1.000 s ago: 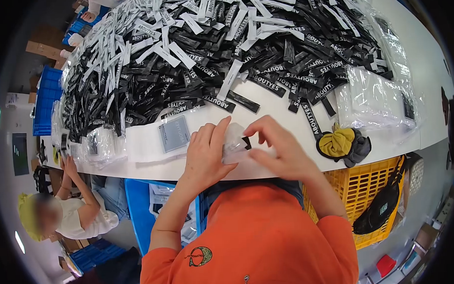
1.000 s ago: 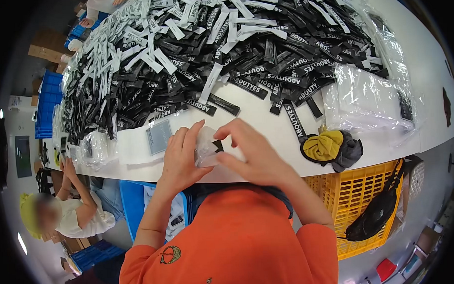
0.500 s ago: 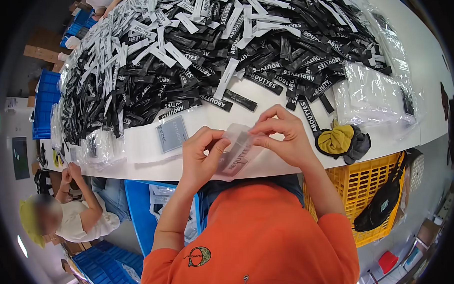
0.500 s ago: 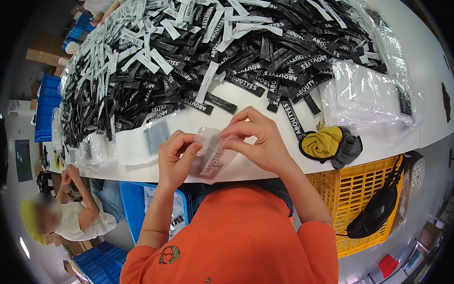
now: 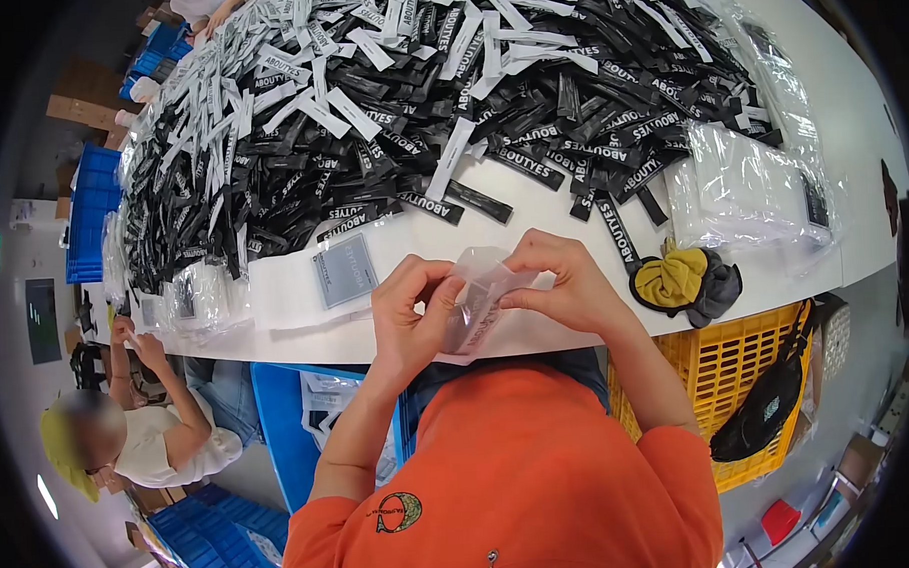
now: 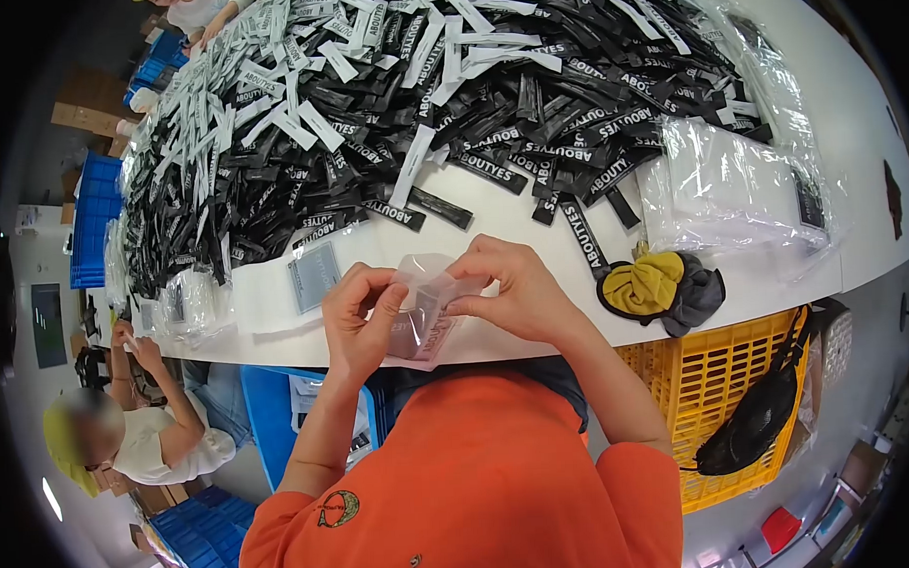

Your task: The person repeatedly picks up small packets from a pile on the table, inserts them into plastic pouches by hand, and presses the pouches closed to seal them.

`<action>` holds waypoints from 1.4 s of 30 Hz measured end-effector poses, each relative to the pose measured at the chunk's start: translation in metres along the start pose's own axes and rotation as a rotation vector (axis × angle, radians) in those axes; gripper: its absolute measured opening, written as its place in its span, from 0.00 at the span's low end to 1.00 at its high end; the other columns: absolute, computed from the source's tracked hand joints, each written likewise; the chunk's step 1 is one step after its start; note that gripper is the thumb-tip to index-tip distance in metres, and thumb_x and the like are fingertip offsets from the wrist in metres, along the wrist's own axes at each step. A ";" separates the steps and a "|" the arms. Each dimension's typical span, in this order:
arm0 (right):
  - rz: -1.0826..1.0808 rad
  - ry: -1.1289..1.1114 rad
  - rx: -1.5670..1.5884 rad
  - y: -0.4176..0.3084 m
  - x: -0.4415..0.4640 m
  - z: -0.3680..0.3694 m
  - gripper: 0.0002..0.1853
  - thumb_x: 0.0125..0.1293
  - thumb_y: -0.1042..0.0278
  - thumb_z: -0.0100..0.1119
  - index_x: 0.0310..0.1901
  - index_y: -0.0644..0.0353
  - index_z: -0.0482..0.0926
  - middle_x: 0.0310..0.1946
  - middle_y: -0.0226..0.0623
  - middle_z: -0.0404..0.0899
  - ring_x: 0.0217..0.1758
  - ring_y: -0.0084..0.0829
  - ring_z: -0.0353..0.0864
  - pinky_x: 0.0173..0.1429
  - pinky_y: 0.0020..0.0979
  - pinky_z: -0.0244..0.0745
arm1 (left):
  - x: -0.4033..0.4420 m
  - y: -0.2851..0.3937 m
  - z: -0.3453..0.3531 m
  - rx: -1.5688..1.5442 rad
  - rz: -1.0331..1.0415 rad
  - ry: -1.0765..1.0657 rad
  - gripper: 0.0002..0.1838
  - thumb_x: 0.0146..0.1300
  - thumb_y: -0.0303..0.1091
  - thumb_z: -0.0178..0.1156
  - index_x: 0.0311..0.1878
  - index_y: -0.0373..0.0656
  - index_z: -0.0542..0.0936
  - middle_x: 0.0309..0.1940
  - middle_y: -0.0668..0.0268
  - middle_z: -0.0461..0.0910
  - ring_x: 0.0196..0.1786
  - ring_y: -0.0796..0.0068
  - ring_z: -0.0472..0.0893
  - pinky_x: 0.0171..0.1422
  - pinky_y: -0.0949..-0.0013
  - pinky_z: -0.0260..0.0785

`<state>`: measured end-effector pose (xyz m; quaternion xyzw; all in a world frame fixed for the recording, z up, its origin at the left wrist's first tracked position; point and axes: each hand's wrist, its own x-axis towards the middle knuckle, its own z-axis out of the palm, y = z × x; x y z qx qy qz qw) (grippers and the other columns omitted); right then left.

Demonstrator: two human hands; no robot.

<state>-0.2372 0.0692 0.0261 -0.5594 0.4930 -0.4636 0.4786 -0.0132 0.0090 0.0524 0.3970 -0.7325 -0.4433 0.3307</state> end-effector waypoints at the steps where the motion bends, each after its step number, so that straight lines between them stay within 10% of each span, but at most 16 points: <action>1: -0.004 0.028 0.022 0.001 0.000 0.000 0.16 0.53 0.75 0.80 0.44 0.59 0.90 0.37 0.31 0.80 0.40 0.27 0.80 0.49 0.29 0.75 | 0.001 0.000 0.001 -0.011 -0.006 0.008 0.02 0.69 0.23 0.66 0.42 0.35 0.85 0.32 0.66 0.79 0.31 0.80 0.81 0.35 0.75 0.72; 24: 0.005 -0.090 0.020 0.007 0.005 -0.001 0.14 0.57 0.72 0.78 0.46 0.58 0.88 0.38 0.31 0.80 0.38 0.25 0.81 0.41 0.28 0.79 | -0.003 -0.004 0.005 -0.062 -0.049 0.018 0.04 0.72 0.25 0.64 0.43 0.34 0.83 0.35 0.68 0.80 0.35 0.82 0.81 0.39 0.77 0.73; 36: 0.169 0.152 0.278 0.012 0.004 0.014 0.07 0.65 0.71 0.73 0.41 0.64 0.87 0.38 0.30 0.84 0.38 0.18 0.81 0.38 0.23 0.77 | -0.001 -0.010 0.006 -0.463 -0.232 0.037 0.06 0.75 0.29 0.63 0.43 0.37 0.83 0.38 0.73 0.82 0.36 0.86 0.77 0.43 0.78 0.70; 42: -0.103 0.334 0.033 0.019 0.007 0.043 0.06 0.69 0.71 0.69 0.36 0.64 0.84 0.32 0.27 0.84 0.32 0.15 0.78 0.36 0.21 0.73 | -0.001 -0.026 0.015 -0.271 -0.211 -0.088 0.10 0.74 0.34 0.65 0.48 0.37 0.86 0.38 0.71 0.86 0.39 0.85 0.79 0.42 0.77 0.72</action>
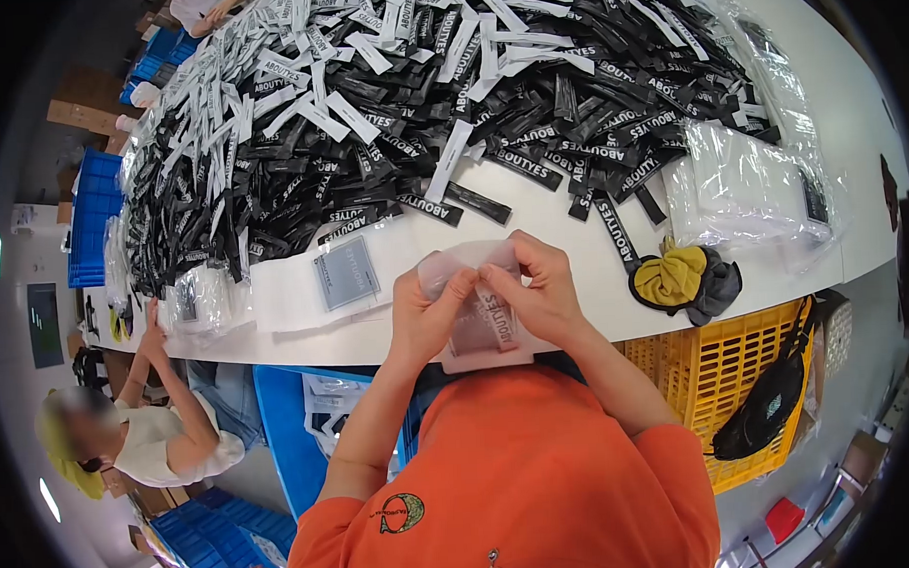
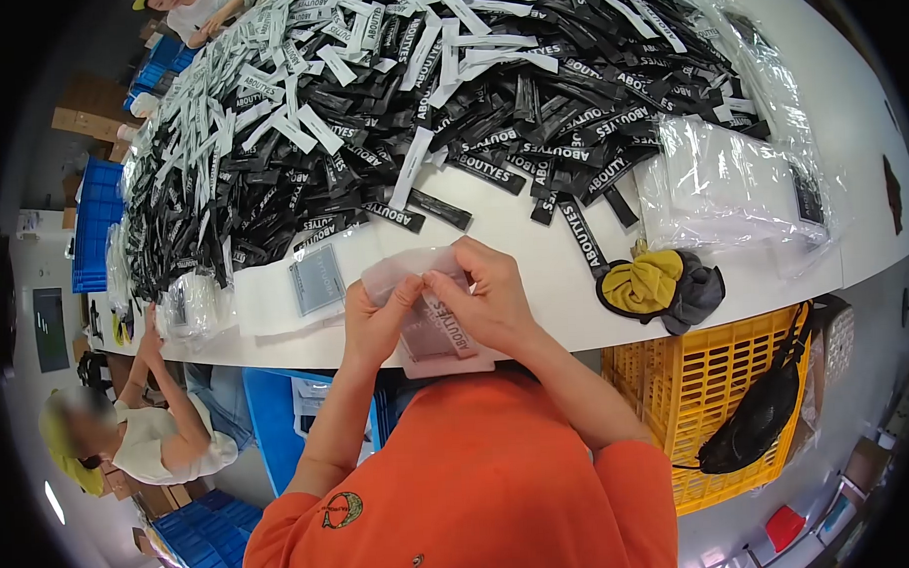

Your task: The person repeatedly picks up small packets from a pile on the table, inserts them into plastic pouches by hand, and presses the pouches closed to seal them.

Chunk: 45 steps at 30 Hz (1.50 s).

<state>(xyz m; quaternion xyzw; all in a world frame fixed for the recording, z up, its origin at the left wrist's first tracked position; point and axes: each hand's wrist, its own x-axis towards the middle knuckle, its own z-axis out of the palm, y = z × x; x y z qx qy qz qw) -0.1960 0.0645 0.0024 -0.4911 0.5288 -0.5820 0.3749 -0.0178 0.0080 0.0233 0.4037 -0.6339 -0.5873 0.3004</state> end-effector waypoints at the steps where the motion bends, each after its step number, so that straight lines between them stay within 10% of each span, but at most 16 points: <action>1: 0.103 0.008 0.159 -0.001 -0.003 0.004 0.06 0.70 0.71 0.68 0.36 0.64 0.84 0.31 0.26 0.83 0.32 0.14 0.77 0.36 0.21 0.73 | -0.001 -0.001 -0.002 -0.056 -0.035 0.010 0.10 0.74 0.34 0.65 0.48 0.37 0.86 0.38 0.71 0.86 0.39 0.85 0.80 0.42 0.76 0.72; 6: 0.430 0.020 0.730 -0.010 -0.005 0.027 0.05 0.73 0.70 0.65 0.39 0.60 0.83 0.28 0.22 0.80 0.32 0.12 0.74 0.35 0.23 0.71 | -0.019 -0.022 -0.021 -0.539 -0.239 0.188 0.09 0.73 0.33 0.64 0.45 0.35 0.86 0.37 0.71 0.85 0.39 0.84 0.81 0.43 0.76 0.72; 8: 0.377 -0.303 0.564 0.013 -0.002 0.031 0.05 0.72 0.69 0.66 0.40 0.60 0.83 0.33 0.24 0.83 0.36 0.17 0.78 0.38 0.26 0.74 | -0.033 -0.024 -0.051 -0.428 -0.223 0.187 0.12 0.74 0.36 0.61 0.42 0.35 0.86 0.34 0.72 0.83 0.35 0.84 0.78 0.41 0.76 0.69; 12: -0.239 -0.349 -0.532 -0.002 0.044 0.025 0.10 0.70 0.72 0.65 0.51 0.57 0.83 0.54 0.33 0.84 0.54 0.36 0.82 0.58 0.37 0.77 | -0.079 -0.013 -0.153 0.194 -0.185 0.103 0.15 0.72 0.37 0.61 0.30 0.37 0.84 0.23 0.75 0.77 0.28 0.85 0.72 0.33 0.75 0.63; 16: -0.583 0.004 -1.113 0.033 0.100 0.020 0.22 0.64 0.67 0.68 0.59 0.53 0.76 0.59 0.38 0.76 0.64 0.47 0.73 0.72 0.50 0.64 | -0.099 0.035 -0.190 0.497 -0.512 -0.110 0.12 0.65 0.28 0.69 0.50 0.32 0.86 0.31 0.67 0.86 0.34 0.81 0.82 0.42 0.73 0.75; 23: -0.286 -0.154 -1.262 0.052 0.071 0.019 0.15 0.61 0.70 0.63 0.49 0.56 0.75 0.45 0.39 0.75 0.59 0.43 0.74 0.69 0.50 0.64 | -0.020 -0.005 -0.137 0.859 0.260 0.141 0.33 0.52 0.33 0.78 0.63 0.39 0.81 0.57 0.52 0.78 0.59 0.51 0.78 0.63 0.57 0.72; 26: -0.156 -0.188 -1.144 0.049 0.055 0.004 0.09 0.67 0.71 0.60 0.46 0.58 0.73 0.43 0.41 0.76 0.52 0.40 0.78 0.58 0.43 0.72 | 0.027 -0.023 -0.116 0.967 0.255 0.201 0.34 0.47 0.36 0.79 0.61 0.45 0.81 0.61 0.55 0.74 0.65 0.51 0.73 0.69 0.55 0.65; 29: 0.339 -0.016 -0.097 0.010 0.034 -0.008 0.06 0.72 0.74 0.57 0.47 0.62 0.71 0.39 0.39 0.78 0.38 0.32 0.79 0.45 0.33 0.75 | 0.049 -0.027 -0.108 1.000 0.182 0.271 0.27 0.44 0.38 0.81 0.49 0.45 0.82 0.58 0.58 0.74 0.65 0.55 0.70 0.71 0.49 0.57; 33: 0.256 0.184 -0.137 0.007 0.013 -0.009 0.13 0.70 0.76 0.65 0.52 0.62 0.74 0.33 0.34 0.85 0.32 0.20 0.78 0.42 0.25 0.74 | 0.054 -0.013 -0.110 0.910 0.380 0.273 0.14 0.55 0.31 0.75 0.40 0.41 0.79 0.38 0.67 0.82 0.47 0.67 0.80 0.53 0.62 0.69; 37: 0.170 -0.072 -0.044 -0.016 0.011 0.017 0.08 0.68 0.73 0.69 0.47 0.61 0.85 0.34 0.34 0.88 0.36 0.18 0.81 0.44 0.23 0.75 | 0.017 0.027 -0.077 0.419 0.089 0.148 0.04 0.69 0.25 0.64 0.42 0.36 0.78 0.34 0.68 0.85 0.37 0.84 0.81 0.41 0.79 0.70; 40: 0.169 -0.123 0.053 -0.009 0.009 0.023 0.04 0.66 0.72 0.71 0.40 0.62 0.88 0.28 0.27 0.84 0.30 0.15 0.75 0.37 0.23 0.70 | 0.000 0.031 -0.061 0.401 0.163 0.200 0.04 0.70 0.26 0.65 0.43 0.37 0.80 0.28 0.64 0.86 0.29 0.81 0.81 0.37 0.75 0.73; 45: 0.389 -0.169 0.302 -0.006 0.004 0.014 0.07 0.65 0.70 0.74 0.36 0.62 0.85 0.23 0.17 0.75 0.27 0.12 0.66 0.32 0.22 0.59 | -0.009 0.046 -0.048 1.016 0.631 -0.164 0.16 0.51 0.19 0.67 0.44 0.43 0.82 0.58 0.59 0.78 0.44 0.64 0.84 0.41 0.65 0.82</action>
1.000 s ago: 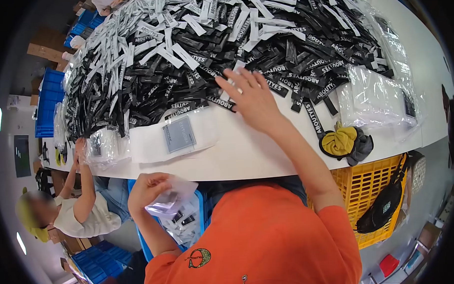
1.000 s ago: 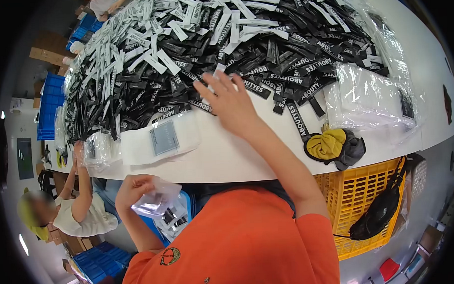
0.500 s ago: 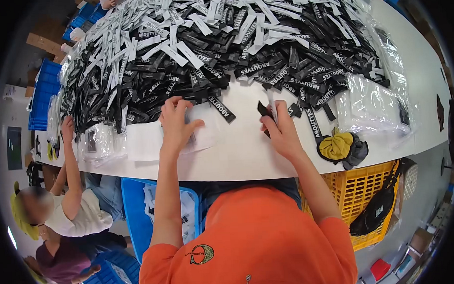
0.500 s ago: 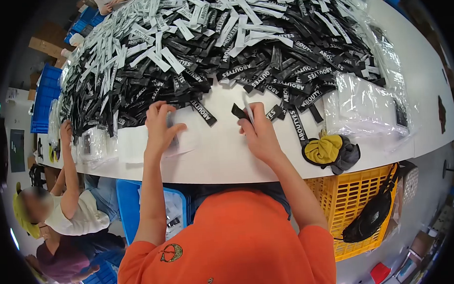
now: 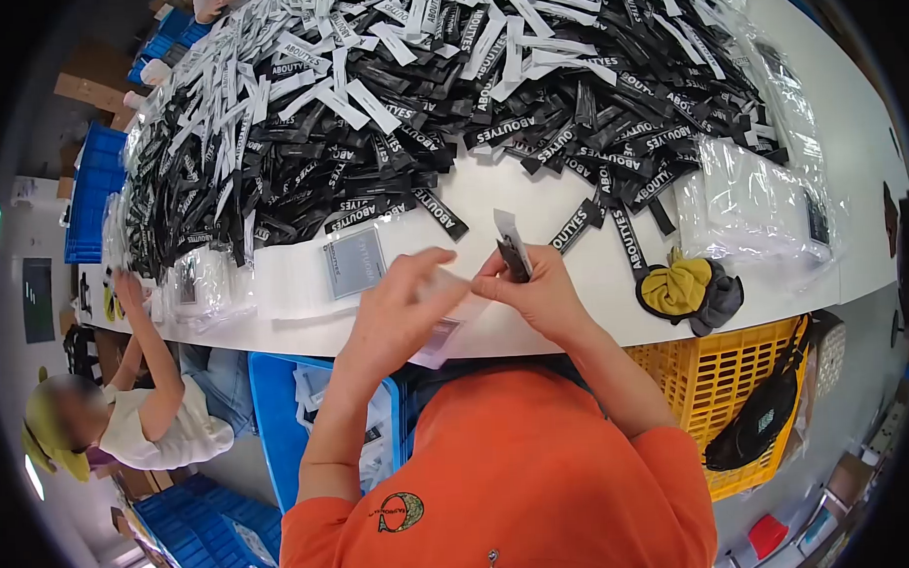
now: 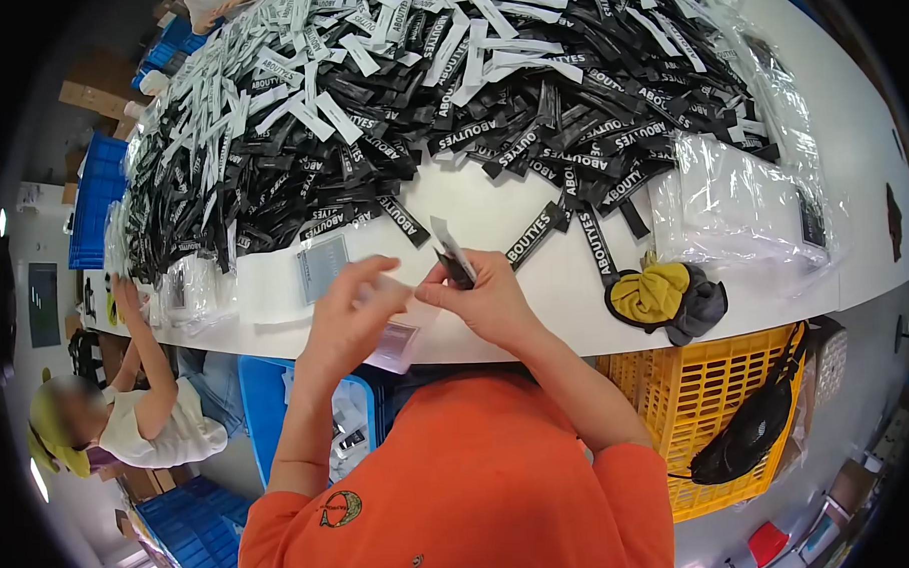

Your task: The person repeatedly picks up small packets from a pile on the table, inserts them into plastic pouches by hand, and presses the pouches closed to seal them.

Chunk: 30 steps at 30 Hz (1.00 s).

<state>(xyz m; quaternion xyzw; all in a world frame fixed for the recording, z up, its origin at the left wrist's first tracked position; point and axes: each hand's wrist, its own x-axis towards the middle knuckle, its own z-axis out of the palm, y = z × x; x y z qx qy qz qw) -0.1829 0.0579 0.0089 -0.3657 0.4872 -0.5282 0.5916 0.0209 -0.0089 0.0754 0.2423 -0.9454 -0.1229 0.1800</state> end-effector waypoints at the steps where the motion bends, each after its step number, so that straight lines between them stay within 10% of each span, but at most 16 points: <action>1: 0.020 -0.012 0.014 0.001 -0.002 0.000 0.07 0.65 0.69 0.74 0.35 0.62 0.85 0.23 0.18 0.76 0.27 0.12 0.66 0.33 0.22 0.60 | -0.001 -0.003 0.002 -0.022 0.021 0.011 0.16 0.51 0.19 0.68 0.44 0.43 0.82 0.57 0.59 0.78 0.43 0.64 0.84 0.41 0.65 0.82; 10: -0.059 0.001 -0.298 -0.017 -0.009 -0.006 0.06 0.67 0.71 0.72 0.36 0.63 0.85 0.26 0.22 0.81 0.31 0.14 0.72 0.37 0.24 0.69 | -0.002 -0.006 0.023 -0.311 -0.076 0.176 0.12 0.59 0.22 0.70 0.45 0.43 0.81 0.53 0.57 0.77 0.45 0.60 0.84 0.44 0.66 0.83; 22: 0.096 -0.078 0.175 -0.004 -0.009 0.001 0.09 0.60 0.69 0.79 0.30 0.63 0.86 0.22 0.25 0.80 0.24 0.13 0.70 0.31 0.19 0.63 | -0.010 -0.017 0.044 -0.244 0.087 0.250 0.11 0.52 0.22 0.71 0.39 0.42 0.83 0.55 0.56 0.78 0.44 0.62 0.84 0.44 0.63 0.82; 30: -0.139 -0.092 0.232 -0.006 0.013 -0.005 0.12 0.66 0.74 0.71 0.51 0.59 0.84 0.38 0.21 0.81 0.28 0.11 0.64 0.32 0.17 0.60 | 0.004 -0.006 0.053 -1.389 -0.510 0.223 0.09 0.74 0.34 0.66 0.40 0.37 0.82 0.53 0.69 0.73 0.50 0.82 0.76 0.55 0.75 0.69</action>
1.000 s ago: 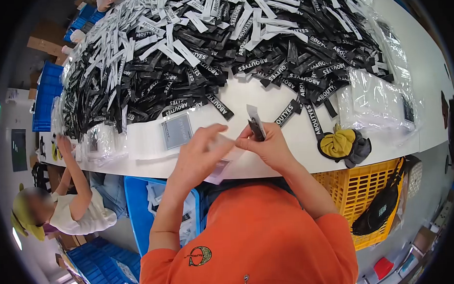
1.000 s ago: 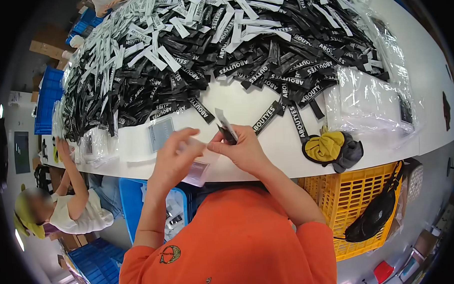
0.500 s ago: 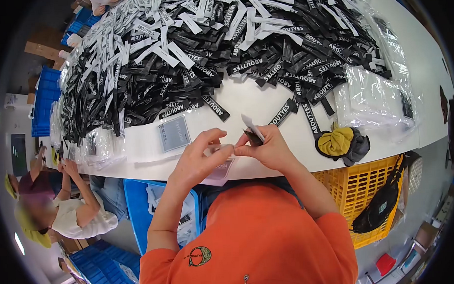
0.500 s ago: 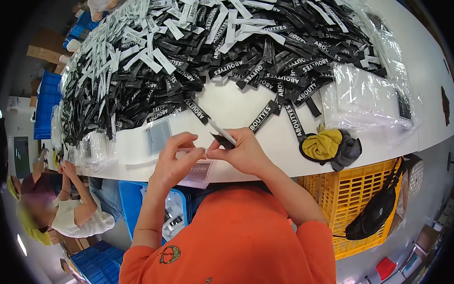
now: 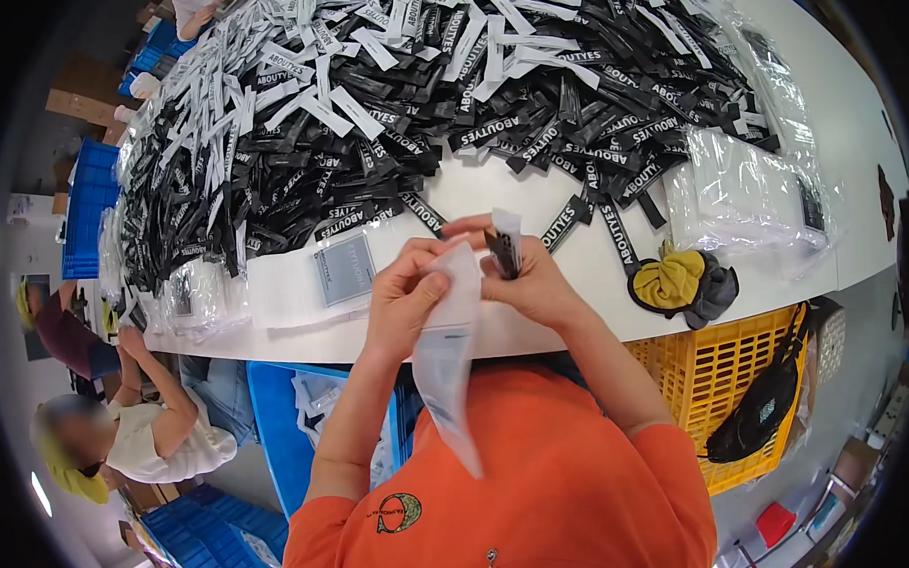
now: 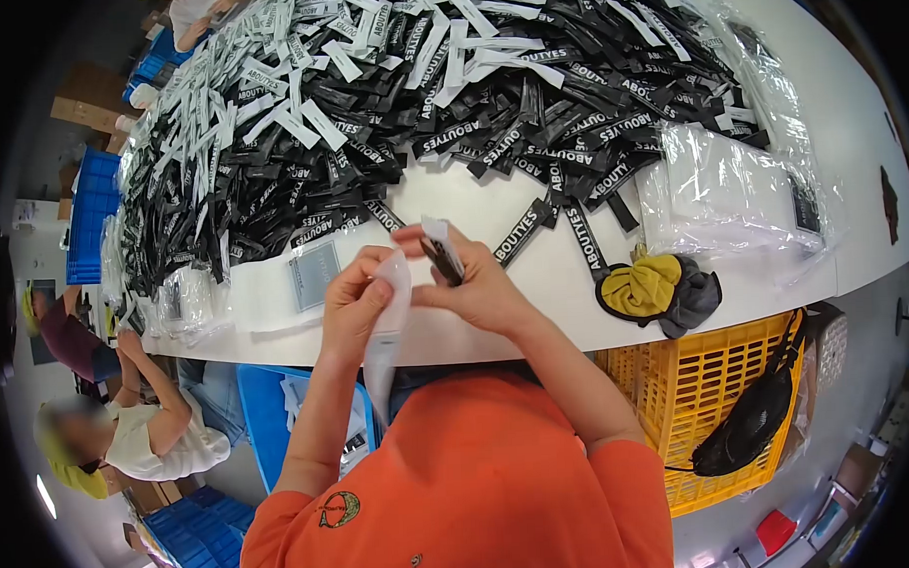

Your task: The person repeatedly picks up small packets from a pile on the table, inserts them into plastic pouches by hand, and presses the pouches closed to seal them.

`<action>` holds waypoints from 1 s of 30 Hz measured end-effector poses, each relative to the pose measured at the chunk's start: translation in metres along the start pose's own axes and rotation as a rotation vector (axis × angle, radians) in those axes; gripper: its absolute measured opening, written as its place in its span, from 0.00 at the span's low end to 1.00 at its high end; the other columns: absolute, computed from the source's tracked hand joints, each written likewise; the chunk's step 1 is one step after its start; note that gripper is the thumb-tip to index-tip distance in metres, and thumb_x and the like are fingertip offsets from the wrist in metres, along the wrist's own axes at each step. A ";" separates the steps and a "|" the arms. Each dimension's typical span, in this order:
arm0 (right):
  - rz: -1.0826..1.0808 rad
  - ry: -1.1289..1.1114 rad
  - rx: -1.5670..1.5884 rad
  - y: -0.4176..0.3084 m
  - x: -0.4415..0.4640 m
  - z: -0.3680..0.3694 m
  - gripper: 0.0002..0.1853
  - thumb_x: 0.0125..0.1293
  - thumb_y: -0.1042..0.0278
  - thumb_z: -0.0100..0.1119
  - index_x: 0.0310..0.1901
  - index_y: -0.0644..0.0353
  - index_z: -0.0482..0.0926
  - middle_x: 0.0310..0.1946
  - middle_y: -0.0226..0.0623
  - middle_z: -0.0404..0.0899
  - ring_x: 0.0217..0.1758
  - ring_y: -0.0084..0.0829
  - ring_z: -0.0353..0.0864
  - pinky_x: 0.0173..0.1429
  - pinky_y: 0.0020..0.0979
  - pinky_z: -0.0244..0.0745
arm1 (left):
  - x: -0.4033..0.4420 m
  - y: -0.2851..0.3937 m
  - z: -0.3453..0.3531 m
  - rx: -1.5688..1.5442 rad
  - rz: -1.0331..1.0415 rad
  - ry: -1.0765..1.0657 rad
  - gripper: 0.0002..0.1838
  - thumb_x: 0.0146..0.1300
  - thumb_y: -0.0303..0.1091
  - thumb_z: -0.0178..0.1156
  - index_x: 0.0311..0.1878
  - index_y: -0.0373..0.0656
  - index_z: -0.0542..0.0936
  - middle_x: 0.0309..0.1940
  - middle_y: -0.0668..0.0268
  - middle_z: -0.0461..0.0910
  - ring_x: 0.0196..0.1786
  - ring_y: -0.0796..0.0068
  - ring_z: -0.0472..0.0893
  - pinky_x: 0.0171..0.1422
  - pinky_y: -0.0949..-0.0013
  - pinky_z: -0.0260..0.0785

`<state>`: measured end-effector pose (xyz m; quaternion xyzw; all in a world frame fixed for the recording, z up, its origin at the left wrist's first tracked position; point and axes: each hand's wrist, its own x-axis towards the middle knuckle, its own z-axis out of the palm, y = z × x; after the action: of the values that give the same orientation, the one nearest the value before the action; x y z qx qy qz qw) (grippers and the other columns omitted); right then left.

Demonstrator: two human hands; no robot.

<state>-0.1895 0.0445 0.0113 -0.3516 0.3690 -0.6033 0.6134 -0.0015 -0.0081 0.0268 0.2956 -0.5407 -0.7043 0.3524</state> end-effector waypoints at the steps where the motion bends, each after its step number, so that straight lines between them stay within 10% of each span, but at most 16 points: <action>1: -0.058 -0.008 -0.026 0.007 0.002 0.002 0.14 0.66 0.74 0.72 0.52 0.59 0.84 0.38 0.20 0.81 0.29 0.11 0.65 0.33 0.17 0.59 | -0.001 -0.005 0.000 -0.060 -0.043 0.011 0.10 0.74 0.35 0.65 0.40 0.37 0.82 0.55 0.69 0.73 0.51 0.81 0.76 0.56 0.75 0.69; 6: 0.134 -0.003 0.481 0.020 -0.011 0.011 0.09 0.72 0.64 0.69 0.44 0.56 0.79 0.27 0.21 0.75 0.20 0.12 0.63 0.25 0.21 0.56 | 0.001 -0.029 -0.004 -0.004 -0.125 0.089 0.11 0.75 0.38 0.63 0.47 0.39 0.84 0.62 0.66 0.73 0.58 0.74 0.79 0.64 0.71 0.70; 11: 0.282 0.166 0.452 0.018 -0.008 0.021 0.16 0.79 0.49 0.59 0.38 0.51 0.78 0.21 0.21 0.71 0.19 0.15 0.65 0.23 0.23 0.56 | -0.014 -0.005 0.014 -0.850 -0.339 0.176 0.21 0.76 0.41 0.62 0.63 0.39 0.78 0.55 0.60 0.84 0.60 0.65 0.82 0.68 0.61 0.74; 16: -0.413 0.171 -0.617 0.008 -0.004 0.015 0.09 0.61 0.78 0.61 0.42 0.55 0.78 0.22 0.36 0.73 0.26 0.39 0.81 0.31 0.35 0.74 | -0.011 0.000 0.011 -0.521 -0.421 -0.182 0.42 0.71 0.59 0.64 0.77 0.42 0.62 0.64 0.63 0.74 0.61 0.72 0.79 0.68 0.62 0.73; 19: -0.587 0.106 -0.871 0.003 -0.003 0.003 0.15 0.54 0.78 0.64 0.43 0.51 0.79 0.26 0.35 0.76 0.32 0.44 0.82 0.33 0.38 0.76 | -0.013 0.022 0.001 0.195 -0.556 -0.408 0.40 0.63 0.44 0.72 0.74 0.41 0.66 0.58 0.63 0.76 0.56 0.68 0.80 0.59 0.60 0.74; 22: -0.440 0.097 -1.131 -0.023 -0.014 -0.021 0.14 0.54 0.77 0.67 0.43 0.50 0.81 0.32 0.32 0.79 0.35 0.36 0.84 0.34 0.35 0.75 | -0.011 0.059 0.013 0.895 -0.125 -0.238 0.41 0.48 0.30 0.73 0.69 0.41 0.71 0.52 0.59 0.79 0.52 0.59 0.81 0.58 0.62 0.73; 30: -0.571 -0.022 -1.685 -0.039 -0.009 -0.018 0.09 0.57 0.74 0.64 0.39 0.49 0.80 0.27 0.28 0.70 0.33 0.33 0.78 0.36 0.37 0.72 | -0.012 0.063 0.020 1.463 0.233 -0.230 0.50 0.37 0.31 0.81 0.70 0.43 0.72 0.44 0.59 0.73 0.46 0.54 0.76 0.50 0.56 0.69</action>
<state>-0.2242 0.0528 0.0367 -0.7705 0.5826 -0.2582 -0.0194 0.0002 0.0021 0.0935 0.3201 -0.9322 -0.1494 0.0793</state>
